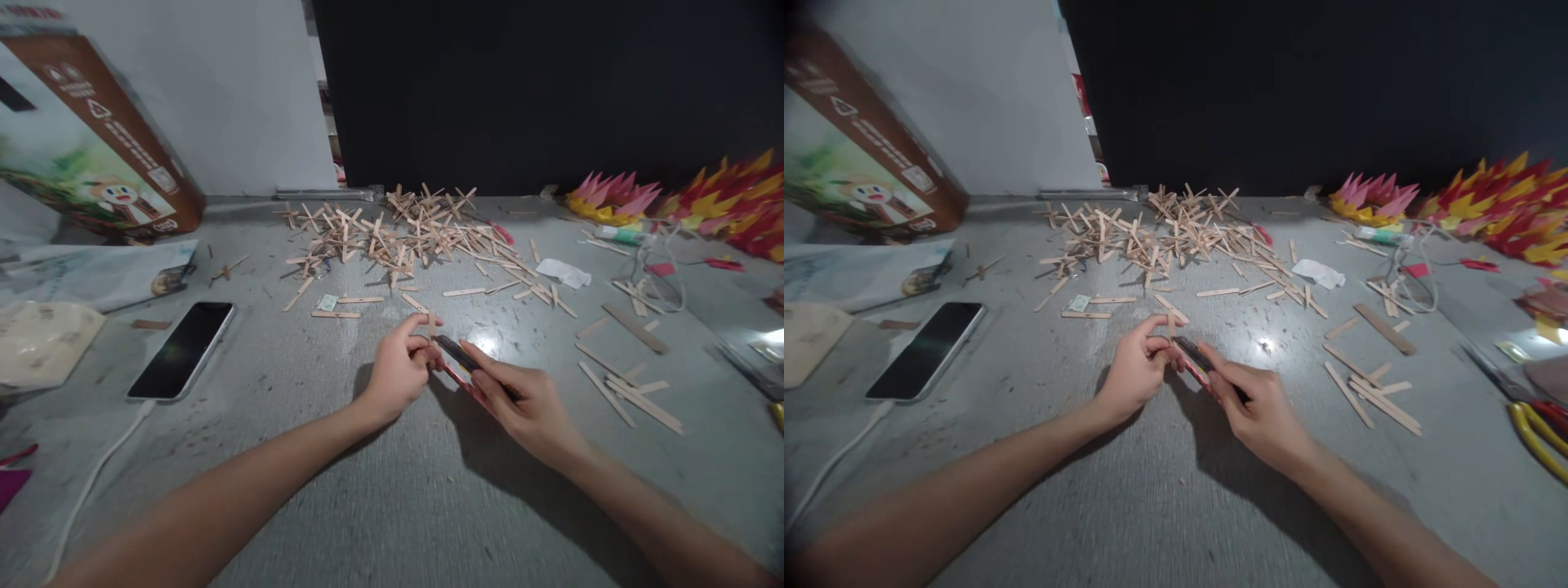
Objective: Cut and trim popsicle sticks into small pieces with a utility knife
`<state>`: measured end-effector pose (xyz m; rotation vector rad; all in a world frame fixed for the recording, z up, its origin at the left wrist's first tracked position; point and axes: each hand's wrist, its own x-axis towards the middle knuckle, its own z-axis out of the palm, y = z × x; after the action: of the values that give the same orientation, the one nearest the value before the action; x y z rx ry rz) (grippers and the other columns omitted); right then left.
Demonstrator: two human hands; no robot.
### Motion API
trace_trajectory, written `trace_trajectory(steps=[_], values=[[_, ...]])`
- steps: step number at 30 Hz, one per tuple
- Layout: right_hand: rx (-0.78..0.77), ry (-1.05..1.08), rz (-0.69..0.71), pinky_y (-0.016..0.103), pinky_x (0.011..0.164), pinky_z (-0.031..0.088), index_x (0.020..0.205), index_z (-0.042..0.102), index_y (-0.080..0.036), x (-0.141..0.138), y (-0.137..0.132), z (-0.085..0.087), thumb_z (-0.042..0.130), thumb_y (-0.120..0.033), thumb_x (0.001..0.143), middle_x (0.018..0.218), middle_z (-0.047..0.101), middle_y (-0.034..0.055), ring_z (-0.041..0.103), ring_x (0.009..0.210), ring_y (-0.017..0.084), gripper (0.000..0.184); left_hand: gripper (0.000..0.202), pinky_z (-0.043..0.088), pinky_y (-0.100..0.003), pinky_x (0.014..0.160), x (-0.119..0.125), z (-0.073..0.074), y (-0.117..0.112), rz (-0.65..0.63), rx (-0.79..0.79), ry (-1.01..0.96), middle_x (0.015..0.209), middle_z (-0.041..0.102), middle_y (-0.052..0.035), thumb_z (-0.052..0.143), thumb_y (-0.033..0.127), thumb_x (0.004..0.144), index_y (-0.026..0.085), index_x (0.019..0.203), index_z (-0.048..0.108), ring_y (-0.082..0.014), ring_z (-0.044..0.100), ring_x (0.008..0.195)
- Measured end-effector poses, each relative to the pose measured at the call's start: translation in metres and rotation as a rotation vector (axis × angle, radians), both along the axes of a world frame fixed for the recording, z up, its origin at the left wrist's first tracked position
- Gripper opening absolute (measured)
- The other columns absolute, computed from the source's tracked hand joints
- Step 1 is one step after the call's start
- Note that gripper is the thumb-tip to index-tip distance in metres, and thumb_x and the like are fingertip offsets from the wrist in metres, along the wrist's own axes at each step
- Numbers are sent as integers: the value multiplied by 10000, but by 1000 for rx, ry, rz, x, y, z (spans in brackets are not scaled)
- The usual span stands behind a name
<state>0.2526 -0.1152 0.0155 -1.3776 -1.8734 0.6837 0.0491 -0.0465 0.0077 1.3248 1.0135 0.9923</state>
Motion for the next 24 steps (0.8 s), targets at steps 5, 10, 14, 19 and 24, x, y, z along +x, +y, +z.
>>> trace_trajectory(steps=[5, 10, 14, 19, 24], values=[[-60, 9, -14, 185, 522, 483, 1506, 628, -210, 3, 2, -1, 506, -384, 1087, 698, 704, -19, 566, 532, 101, 470, 375, 524, -253, 662, 0, -1, 2, -26, -12, -53, 650, 717, 13, 576, 96, 859, 194, 1217, 627, -168, 711, 637], [82, -108, 3, 238, 697, 571, 1538, 594, -198, 0, 0, 1, 477, -304, 1090, 951, 797, 81, 705, 723, 144, 475, 330, 545, -279, 745, 1, 1, -2, 11, 30, 59, 779, 799, -29, 651, 172, 917, 198, 1246, 644, -190, 758, 748], [132, -218, 13, 228, 677, 548, 1618, 491, -208, -2, -4, -4, 441, -224, 1079, 917, 765, 85, 687, 690, 144, 542, 339, 554, -305, 794, 0, 1, -5, 27, 61, 121, 838, 820, -35, 655, 222, 953, 215, 1292, 644, -208, 776, 808], [101, -123, 54, 242, 756, 572, 1574, 551, -216, 6, 1, -4, 481, -268, 1091, 1020, 798, 91, 739, 792, 150, 490, 398, 541, -280, 749, -2, 2, -1, -25, 29, 60, 783, 794, -30, 626, 165, 931, 193, 1328, 630, -189, 756, 754], [109, -121, 90, 267, 772, 593, 1533, 602, -240, 16, 8, -5, 497, -280, 1089, 1048, 817, 91, 768, 841, 166, 458, 438, 543, -268, 734, -3, 2, 3, -90, -33, -38, 701, 761, -10, 603, 110, 883, 174, 1316, 623, -176, 752, 707]])
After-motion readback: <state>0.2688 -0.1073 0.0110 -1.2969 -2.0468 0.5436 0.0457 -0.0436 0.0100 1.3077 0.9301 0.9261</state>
